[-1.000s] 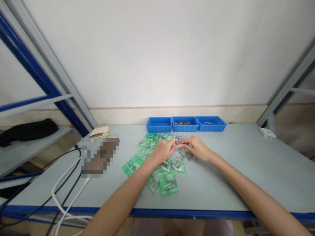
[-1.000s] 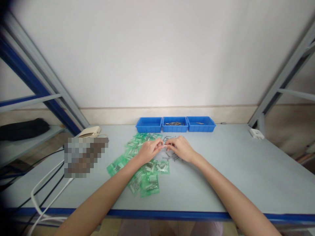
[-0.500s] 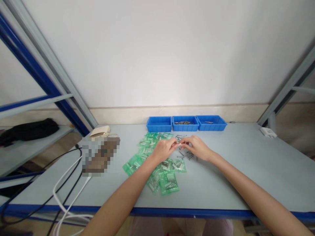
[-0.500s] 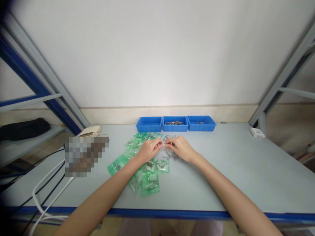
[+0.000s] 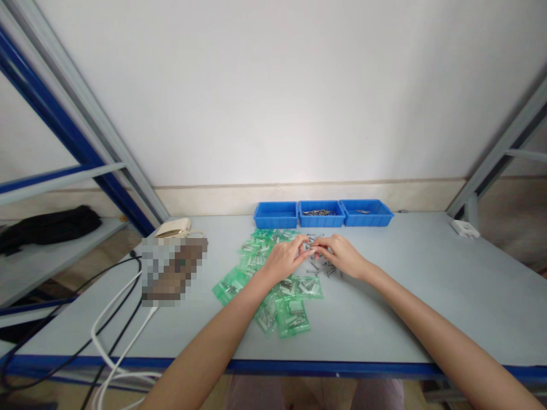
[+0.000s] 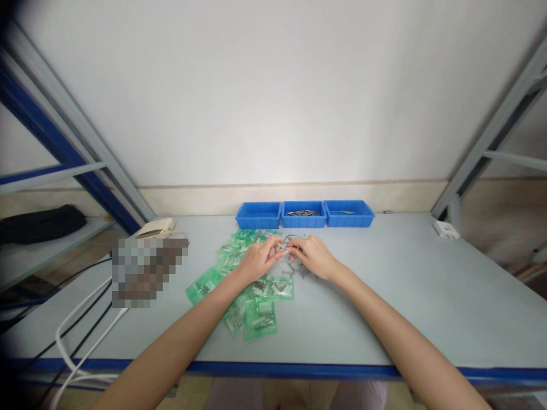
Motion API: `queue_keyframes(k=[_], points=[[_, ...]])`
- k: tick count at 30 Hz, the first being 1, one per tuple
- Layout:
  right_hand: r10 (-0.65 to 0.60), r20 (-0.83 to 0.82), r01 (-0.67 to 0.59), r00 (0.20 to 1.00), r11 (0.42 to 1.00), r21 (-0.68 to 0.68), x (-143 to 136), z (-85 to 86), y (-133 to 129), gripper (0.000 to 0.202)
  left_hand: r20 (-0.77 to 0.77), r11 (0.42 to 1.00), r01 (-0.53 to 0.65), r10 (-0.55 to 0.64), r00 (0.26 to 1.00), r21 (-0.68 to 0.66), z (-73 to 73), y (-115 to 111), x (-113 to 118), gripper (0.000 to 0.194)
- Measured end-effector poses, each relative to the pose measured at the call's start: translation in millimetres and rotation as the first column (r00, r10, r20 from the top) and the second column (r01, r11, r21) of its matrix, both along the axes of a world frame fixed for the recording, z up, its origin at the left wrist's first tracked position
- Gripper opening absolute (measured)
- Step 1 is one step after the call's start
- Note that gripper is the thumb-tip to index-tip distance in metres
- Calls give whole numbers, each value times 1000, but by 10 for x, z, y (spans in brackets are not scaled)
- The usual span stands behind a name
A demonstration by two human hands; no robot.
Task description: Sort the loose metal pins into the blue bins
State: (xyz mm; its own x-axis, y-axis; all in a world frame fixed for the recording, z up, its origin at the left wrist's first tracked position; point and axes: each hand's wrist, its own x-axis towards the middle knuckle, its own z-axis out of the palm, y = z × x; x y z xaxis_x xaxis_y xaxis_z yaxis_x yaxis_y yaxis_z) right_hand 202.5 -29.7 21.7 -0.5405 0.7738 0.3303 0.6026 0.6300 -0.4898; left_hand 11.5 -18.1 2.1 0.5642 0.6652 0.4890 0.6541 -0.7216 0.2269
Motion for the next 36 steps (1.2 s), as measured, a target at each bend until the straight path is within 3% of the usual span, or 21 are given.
queue_keyframes(k=[3,8,15,19,26,36], points=[[5,-4,-5,1000,1000,-10,8,7,5,35,-54,1000,-15,16,998,27,-12,6,9,34],[16,-1,-16,1000,1000,-20,16,-51,35,25,-109,997,-62,66,992,41,-23,27,15,38],[-3,-5,3,1000,1000,11,14,-43,29,24,-45,999,-37,37,998,4,-18,10,9,37],[22,-26,-22,999,1000,-17,23,-7,26,27,-35,998,-67,67,997,7,-30,16,13,33],[105,-20,-106,994,992,-67,11,-29,30,30,-64,999,-6,9,998,38,-40,39,0,29],[97,-46,-101,994,989,-104,29,-35,47,31,-54,1000,-2,0,999,-26,-5,-1,6,32]])
